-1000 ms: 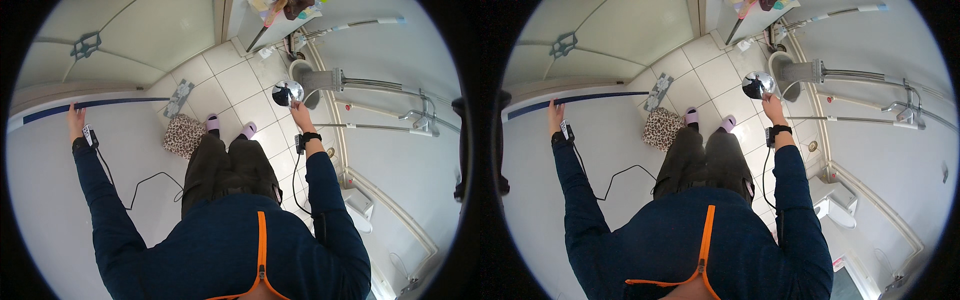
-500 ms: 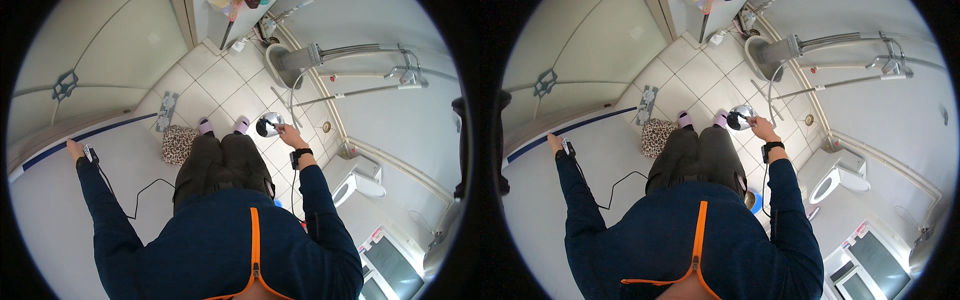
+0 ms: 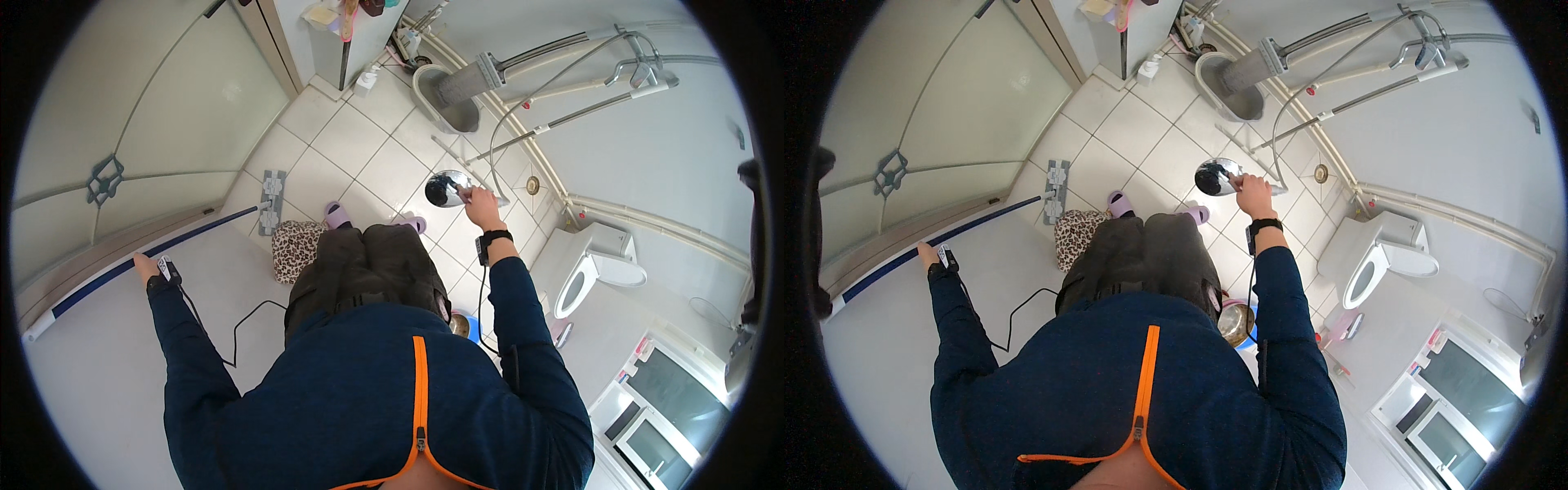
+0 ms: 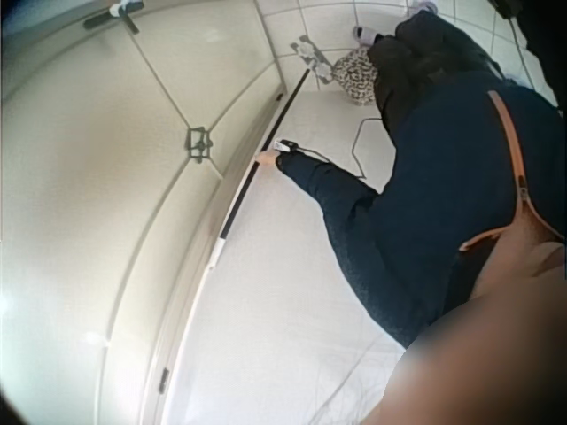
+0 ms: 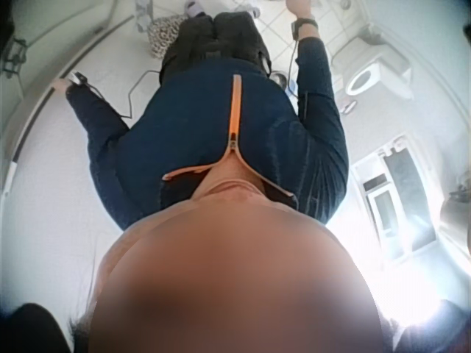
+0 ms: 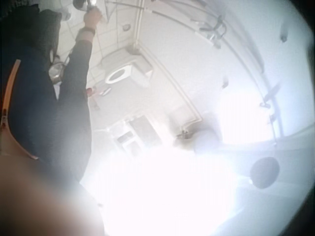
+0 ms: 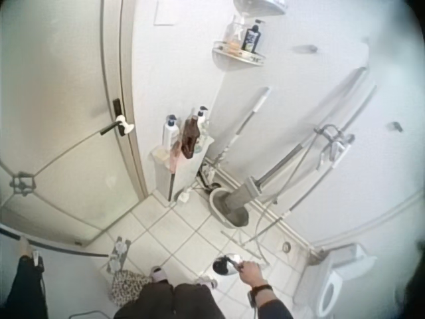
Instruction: The person assembles a mop by attaching a white handle to a metal shaft and then connects a mop head. They rinse the mop head under running water from a shower head, then pour water from a bucket into the toilet. The person continues assembling and adjusting the mop components before exiting the bathroom.
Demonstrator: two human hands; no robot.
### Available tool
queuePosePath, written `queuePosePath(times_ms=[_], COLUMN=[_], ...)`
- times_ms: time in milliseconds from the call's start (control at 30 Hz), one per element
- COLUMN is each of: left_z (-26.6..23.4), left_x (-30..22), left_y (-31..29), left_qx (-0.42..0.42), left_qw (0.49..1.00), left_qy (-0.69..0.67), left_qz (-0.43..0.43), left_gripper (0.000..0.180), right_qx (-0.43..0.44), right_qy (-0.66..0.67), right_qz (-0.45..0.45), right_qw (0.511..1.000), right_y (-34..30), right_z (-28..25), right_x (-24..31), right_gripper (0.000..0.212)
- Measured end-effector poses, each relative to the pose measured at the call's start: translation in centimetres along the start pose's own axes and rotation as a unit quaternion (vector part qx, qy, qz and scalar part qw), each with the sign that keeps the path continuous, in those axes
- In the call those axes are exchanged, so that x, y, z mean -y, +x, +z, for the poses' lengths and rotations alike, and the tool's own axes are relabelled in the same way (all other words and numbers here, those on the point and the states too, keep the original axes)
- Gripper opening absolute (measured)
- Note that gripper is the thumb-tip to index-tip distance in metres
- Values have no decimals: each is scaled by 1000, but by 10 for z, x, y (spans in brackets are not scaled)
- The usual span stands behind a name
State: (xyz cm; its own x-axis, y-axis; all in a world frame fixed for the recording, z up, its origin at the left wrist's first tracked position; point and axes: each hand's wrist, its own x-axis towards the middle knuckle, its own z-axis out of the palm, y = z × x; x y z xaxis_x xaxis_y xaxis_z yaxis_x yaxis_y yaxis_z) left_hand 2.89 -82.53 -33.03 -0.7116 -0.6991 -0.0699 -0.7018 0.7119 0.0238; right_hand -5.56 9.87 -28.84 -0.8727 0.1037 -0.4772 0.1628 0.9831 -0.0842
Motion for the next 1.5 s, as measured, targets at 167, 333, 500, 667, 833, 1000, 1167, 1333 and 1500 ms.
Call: queuePosePath(times_ms=[167, 333, 500, 667, 833, 1000, 1167, 1333, 1500], left_z=[6, 8, 8, 19, 39, 28, -18, -57, -92], left_x=[-9, -10, -14, -33, -113, -269, -476, -679, -828], left_y=[-5, -23, -51, -67, -77, -86, -160, -297, -377], left_qx=[37, 25, 16, 109, 232, 386, 557, 632, 616], left_qw=[903, 901, 954, 955, 891, 480, 496, 492, 456], left_qy=[-390, -401, -296, -274, -381, -743, -666, -570, -625], left_qz=[-179, -165, -52, -7, -88, -261, 7, 183, 147], left_gripper=[36, 43, 59, 68, 54, 45, 47, 53, 47], right_qx=[-40, -109, -85, -64, -87, -54, -110, -86, -79], right_qy=[-6, 57, 141, 165, 139, 208, 335, 427, 484], right_qz=[-31, -24, -34, -17, -35, 10, -37, -76, -114], right_qw=[999, 992, 986, 984, 986, 977, 935, 897, 864], right_y=[18, 41, 64, 72, 73, 82, 98, 122, 145], right_z=[-19, -42, -57, -61, -65, -58, -65, -94, -142], right_x=[34, 69, 90, 101, 79, 44, 16, -6, -59], right_gripper=[20, 14, 17, 15, 8, 12, 10, 21, 25])
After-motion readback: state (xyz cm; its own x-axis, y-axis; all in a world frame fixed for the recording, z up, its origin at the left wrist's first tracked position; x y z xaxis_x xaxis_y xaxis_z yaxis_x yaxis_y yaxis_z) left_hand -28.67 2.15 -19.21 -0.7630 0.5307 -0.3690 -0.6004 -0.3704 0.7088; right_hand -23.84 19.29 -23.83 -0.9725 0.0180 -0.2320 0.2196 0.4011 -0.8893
